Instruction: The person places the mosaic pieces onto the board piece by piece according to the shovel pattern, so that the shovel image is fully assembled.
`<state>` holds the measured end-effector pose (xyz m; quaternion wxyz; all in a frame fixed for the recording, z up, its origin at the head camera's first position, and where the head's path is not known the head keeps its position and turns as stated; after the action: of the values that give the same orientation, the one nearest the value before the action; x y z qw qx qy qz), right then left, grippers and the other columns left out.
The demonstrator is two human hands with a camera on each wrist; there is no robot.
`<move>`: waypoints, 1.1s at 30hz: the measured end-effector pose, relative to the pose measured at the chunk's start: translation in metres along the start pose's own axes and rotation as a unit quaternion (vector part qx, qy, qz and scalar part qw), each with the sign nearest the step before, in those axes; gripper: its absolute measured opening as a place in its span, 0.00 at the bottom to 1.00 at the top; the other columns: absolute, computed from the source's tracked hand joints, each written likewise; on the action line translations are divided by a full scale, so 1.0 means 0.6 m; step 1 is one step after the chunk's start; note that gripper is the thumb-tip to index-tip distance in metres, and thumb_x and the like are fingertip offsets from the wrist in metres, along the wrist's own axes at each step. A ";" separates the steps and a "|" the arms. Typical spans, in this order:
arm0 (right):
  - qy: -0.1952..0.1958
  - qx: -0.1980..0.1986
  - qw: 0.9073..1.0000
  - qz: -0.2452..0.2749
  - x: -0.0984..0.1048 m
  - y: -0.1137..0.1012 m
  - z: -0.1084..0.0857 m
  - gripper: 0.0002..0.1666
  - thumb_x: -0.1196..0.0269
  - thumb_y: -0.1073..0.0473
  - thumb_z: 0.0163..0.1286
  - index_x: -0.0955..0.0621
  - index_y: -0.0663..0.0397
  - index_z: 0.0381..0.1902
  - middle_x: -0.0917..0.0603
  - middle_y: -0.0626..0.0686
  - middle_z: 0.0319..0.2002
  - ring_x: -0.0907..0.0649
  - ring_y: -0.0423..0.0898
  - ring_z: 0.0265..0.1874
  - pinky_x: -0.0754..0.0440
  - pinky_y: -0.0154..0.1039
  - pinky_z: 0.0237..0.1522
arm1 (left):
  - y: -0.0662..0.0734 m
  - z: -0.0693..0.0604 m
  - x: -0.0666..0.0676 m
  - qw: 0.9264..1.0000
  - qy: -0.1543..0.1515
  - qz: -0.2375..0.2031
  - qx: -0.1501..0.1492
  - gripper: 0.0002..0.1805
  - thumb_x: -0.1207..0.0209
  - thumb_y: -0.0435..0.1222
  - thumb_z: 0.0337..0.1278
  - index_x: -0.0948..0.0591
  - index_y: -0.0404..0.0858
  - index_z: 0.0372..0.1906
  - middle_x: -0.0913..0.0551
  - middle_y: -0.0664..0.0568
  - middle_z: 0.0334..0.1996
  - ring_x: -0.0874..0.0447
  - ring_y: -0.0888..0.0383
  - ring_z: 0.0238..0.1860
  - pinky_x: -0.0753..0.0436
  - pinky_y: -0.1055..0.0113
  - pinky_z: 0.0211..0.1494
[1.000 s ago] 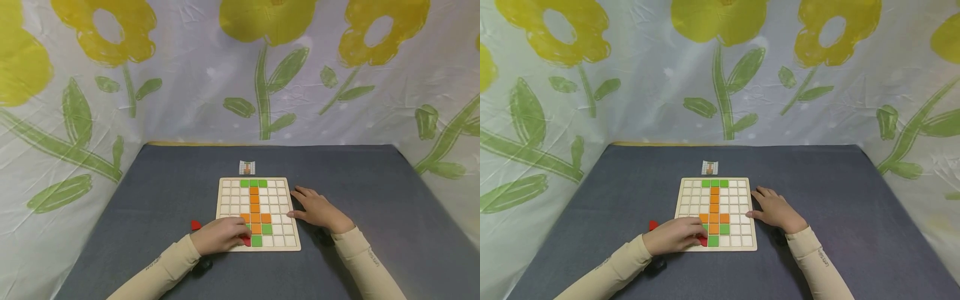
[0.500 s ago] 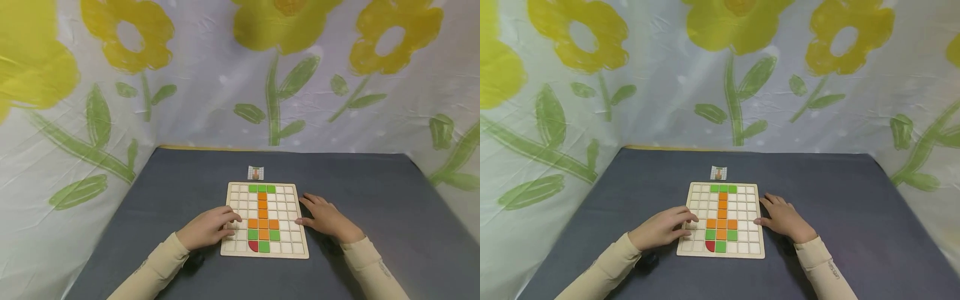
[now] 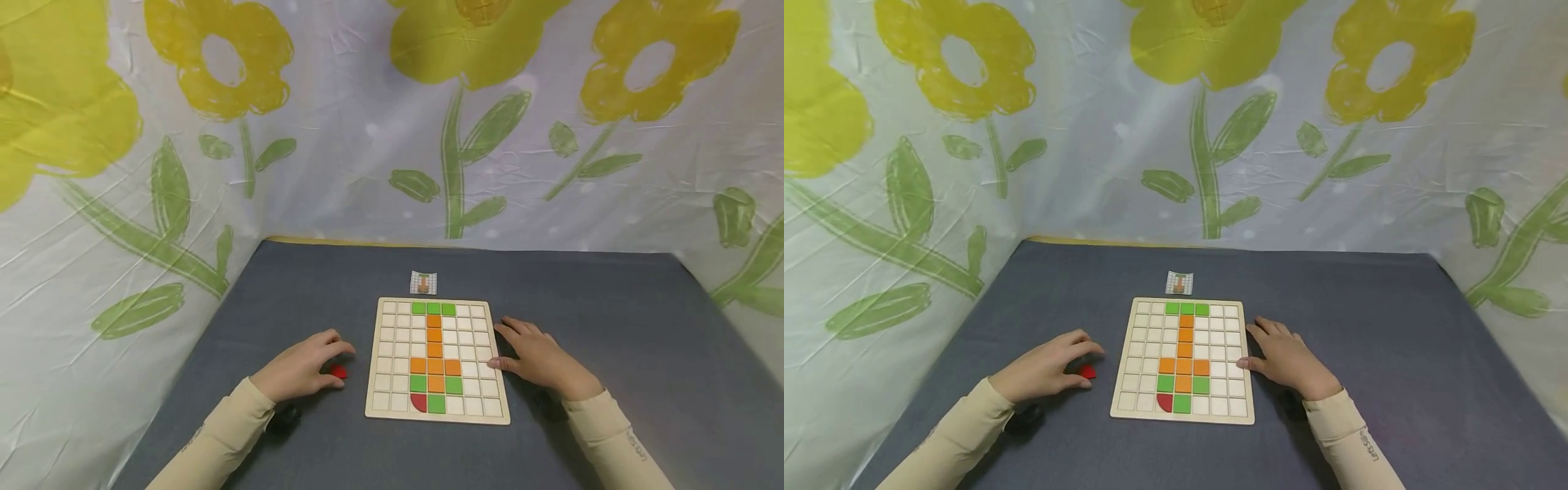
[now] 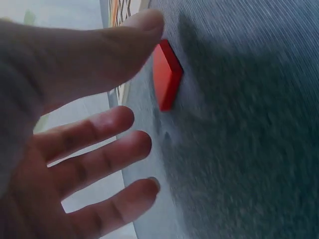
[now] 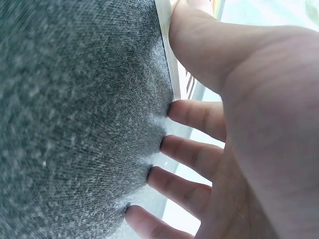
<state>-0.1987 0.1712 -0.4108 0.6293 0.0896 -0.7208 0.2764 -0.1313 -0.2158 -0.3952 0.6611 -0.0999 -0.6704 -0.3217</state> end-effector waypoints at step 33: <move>0.010 0.011 1.000 -0.005 -0.001 0.001 -0.001 0.44 0.39 0.38 0.64 0.33 0.60 0.68 0.36 0.66 0.68 0.35 0.67 0.65 0.35 0.69 0.55 | 0.000 -0.009 -0.013 0.998 0.009 -0.019 0.063 0.24 0.31 0.51 0.49 0.20 0.43 0.48 0.25 0.59 0.34 0.26 0.65 0.31 0.25 0.68 0.35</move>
<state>-0.1986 0.1719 -0.4118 0.6369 0.0972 -0.7107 0.2825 -0.1260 -0.2169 -0.4031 0.6660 -0.0418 -0.6851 -0.2923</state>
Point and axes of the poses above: each hand's wrist, its own z-axis towards the middle knuckle, its own x-axis out of the back of the hand, y = z × x, the point moved 3 cm from there along z, towards the middle knuckle
